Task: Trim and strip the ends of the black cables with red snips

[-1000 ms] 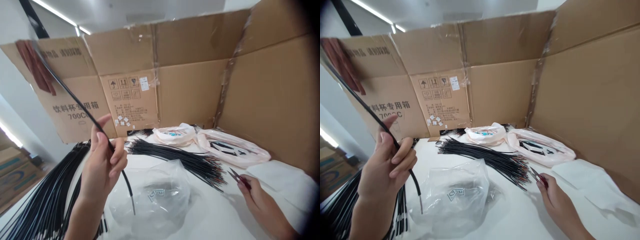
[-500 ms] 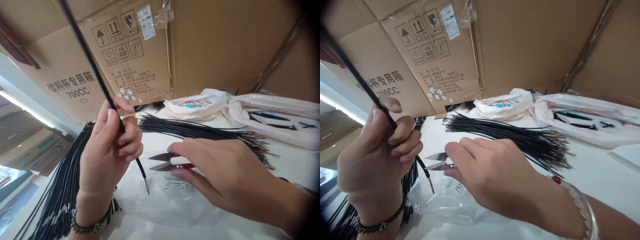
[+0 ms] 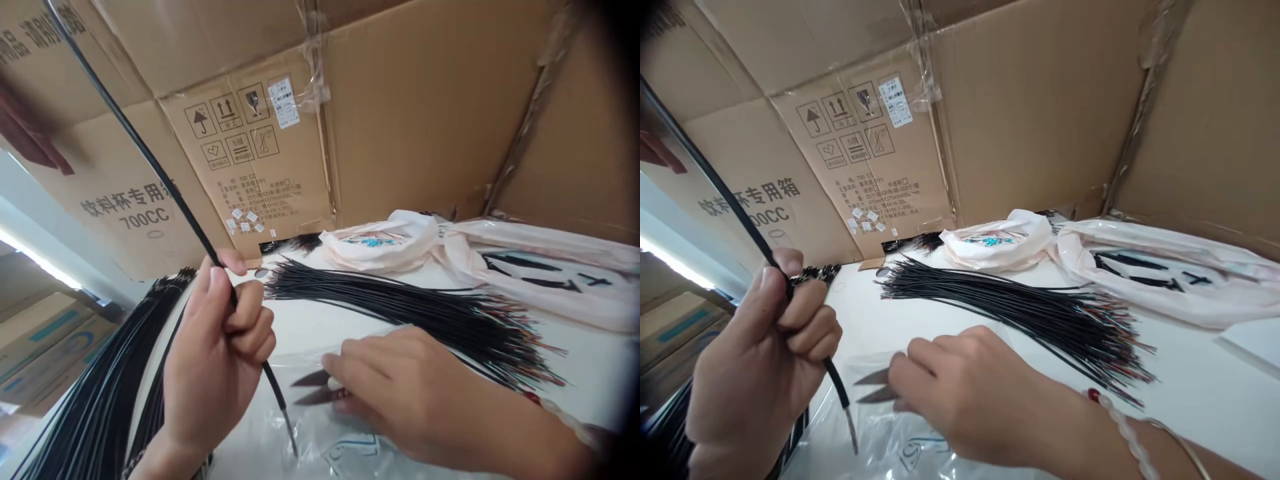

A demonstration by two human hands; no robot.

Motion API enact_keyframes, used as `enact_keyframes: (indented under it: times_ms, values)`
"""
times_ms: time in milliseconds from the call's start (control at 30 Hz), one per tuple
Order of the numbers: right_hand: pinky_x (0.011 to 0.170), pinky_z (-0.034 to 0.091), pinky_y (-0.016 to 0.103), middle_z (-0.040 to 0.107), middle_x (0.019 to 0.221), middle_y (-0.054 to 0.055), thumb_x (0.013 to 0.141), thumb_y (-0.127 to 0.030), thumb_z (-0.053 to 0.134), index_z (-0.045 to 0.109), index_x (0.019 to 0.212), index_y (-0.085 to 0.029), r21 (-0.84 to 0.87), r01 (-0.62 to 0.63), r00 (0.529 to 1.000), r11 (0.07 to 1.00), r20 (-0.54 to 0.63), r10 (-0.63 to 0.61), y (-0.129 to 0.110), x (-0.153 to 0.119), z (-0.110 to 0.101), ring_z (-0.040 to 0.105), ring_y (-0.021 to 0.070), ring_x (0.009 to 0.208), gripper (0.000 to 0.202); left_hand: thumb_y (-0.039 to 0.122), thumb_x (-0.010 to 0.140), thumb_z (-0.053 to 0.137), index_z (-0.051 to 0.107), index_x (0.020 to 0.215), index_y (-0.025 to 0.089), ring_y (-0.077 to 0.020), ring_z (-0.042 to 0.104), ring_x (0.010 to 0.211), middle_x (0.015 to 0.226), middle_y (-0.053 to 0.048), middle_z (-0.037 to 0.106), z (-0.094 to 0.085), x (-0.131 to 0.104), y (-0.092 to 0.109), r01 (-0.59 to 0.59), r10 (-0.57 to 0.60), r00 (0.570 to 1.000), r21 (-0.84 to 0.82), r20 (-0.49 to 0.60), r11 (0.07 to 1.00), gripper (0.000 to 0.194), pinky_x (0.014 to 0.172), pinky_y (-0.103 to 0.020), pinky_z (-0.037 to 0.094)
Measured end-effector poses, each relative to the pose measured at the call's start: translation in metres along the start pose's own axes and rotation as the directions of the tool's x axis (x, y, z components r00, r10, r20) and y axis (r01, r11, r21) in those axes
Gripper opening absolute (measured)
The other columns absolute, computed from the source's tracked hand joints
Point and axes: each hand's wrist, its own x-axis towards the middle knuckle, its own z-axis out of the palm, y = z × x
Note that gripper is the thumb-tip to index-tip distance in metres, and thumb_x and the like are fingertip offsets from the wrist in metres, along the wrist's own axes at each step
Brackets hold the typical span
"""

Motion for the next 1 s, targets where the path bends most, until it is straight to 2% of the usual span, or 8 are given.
enact_keyframes:
  times_ms: [67,167,367,533,633,767,900,1000]
  values:
    - [0.05,0.023,0.029,0.056,0.07,-0.004,0.097,-0.022,0.045,0.055,0.093,-0.017,-0.036,0.048,0.998,0.998,-0.046,-0.05,0.0,0.001,0.004,0.043,0.0111,0.055,0.011,0.034,0.093,0.038,0.054,0.086,0.029,-0.0048,0.005,0.04,0.053,0.005,0.01,-0.002,-0.003,-0.003,0.026,-0.025,0.999,-0.016,0.023,1.0,0.018,0.034,-0.018,0.008]
    - [0.052,0.025,0.027,0.054,0.068,-0.004,0.092,-0.014,0.05,0.055,0.098,-0.017,-0.097,0.06,0.991,0.993,-0.116,-0.072,-0.001,0.002,0.002,0.04,0.0104,0.055,0.009,0.034,0.094,0.035,0.057,0.093,0.032,-0.004,0.005,0.037,0.05,0.006,0.011,-0.001,-0.003,-0.002,-0.016,0.014,0.998,0.023,0.064,1.0,0.022,0.032,-0.016,0.009]
    - [0.052,0.023,0.028,0.044,0.059,-0.007,0.09,-0.016,0.054,0.051,0.09,-0.021,-0.17,-0.008,0.995,0.985,-0.101,-0.009,-0.003,0.005,0.001,0.034,0.0098,0.051,0.006,0.035,0.095,0.032,0.054,0.095,0.035,-0.0042,0.005,0.035,0.049,0.006,0.01,-0.004,0.011,-0.007,-0.098,0.092,0.993,0.083,0.073,0.992,0.022,0.031,-0.015,0.012]
    - [0.053,0.02,0.029,0.048,0.062,-0.008,0.09,-0.015,0.054,0.049,0.087,-0.021,-0.221,-0.008,0.994,0.975,-0.112,-0.017,-0.004,0.004,0.006,0.034,0.0096,0.053,0.009,0.03,0.095,0.032,0.052,0.092,0.031,-0.0043,0.004,0.038,0.053,0.005,0.007,-0.007,0.012,-0.012,-0.143,0.135,0.986,0.084,0.097,0.986,0.02,0.033,-0.016,0.011]
    - [0.054,0.019,0.029,0.049,0.064,-0.008,0.087,-0.012,0.054,0.048,0.085,-0.022,-0.199,-0.01,0.995,0.98,-0.096,-0.009,-0.004,0.004,0.007,0.032,0.0099,0.055,0.012,0.032,0.095,0.033,0.052,0.091,0.031,-0.0052,0.003,0.038,0.052,0.005,0.005,-0.006,0.01,-0.013,-0.144,0.134,0.986,0.098,0.098,0.985,0.02,0.032,-0.018,0.01]
    - [0.053,0.018,0.029,0.05,0.067,-0.008,0.083,-0.009,0.053,0.048,0.082,-0.022,-0.204,0.001,0.994,0.979,-0.105,-0.023,-0.006,0.005,0.008,0.032,0.0103,0.056,0.013,0.031,0.094,0.038,0.053,0.094,0.03,-0.0041,0.004,0.038,0.052,0.006,0.006,-0.007,0.009,-0.015,-0.165,0.148,0.975,0.091,0.167,0.982,0.016,0.032,-0.018,0.012]
    - [0.053,0.017,0.03,0.041,0.061,-0.007,0.08,-0.013,0.056,0.041,0.074,-0.022,-0.268,-0.031,0.988,0.963,-0.153,-0.011,-0.009,0.005,0.009,0.027,0.0111,0.054,0.018,0.031,0.095,0.033,0.053,0.094,0.031,-0.0048,0.005,0.038,0.054,0.005,0.004,-0.007,0.008,-0.018,-0.133,0.114,0.977,0.097,0.182,0.986,0.02,0.033,-0.018,0.012]
    - [0.053,0.017,0.03,0.037,0.06,-0.006,0.079,-0.014,0.056,0.039,0.073,-0.022,-0.27,-0.035,0.99,0.962,-0.142,-0.004,-0.009,0.005,0.011,0.026,0.0115,0.055,0.02,0.032,0.095,0.031,0.053,0.094,0.031,-0.0053,0.004,0.038,0.052,0.005,0.005,-0.006,0.006,-0.017,-0.14,0.118,0.975,0.106,0.187,0.984,0.022,0.032,-0.019,0.012]
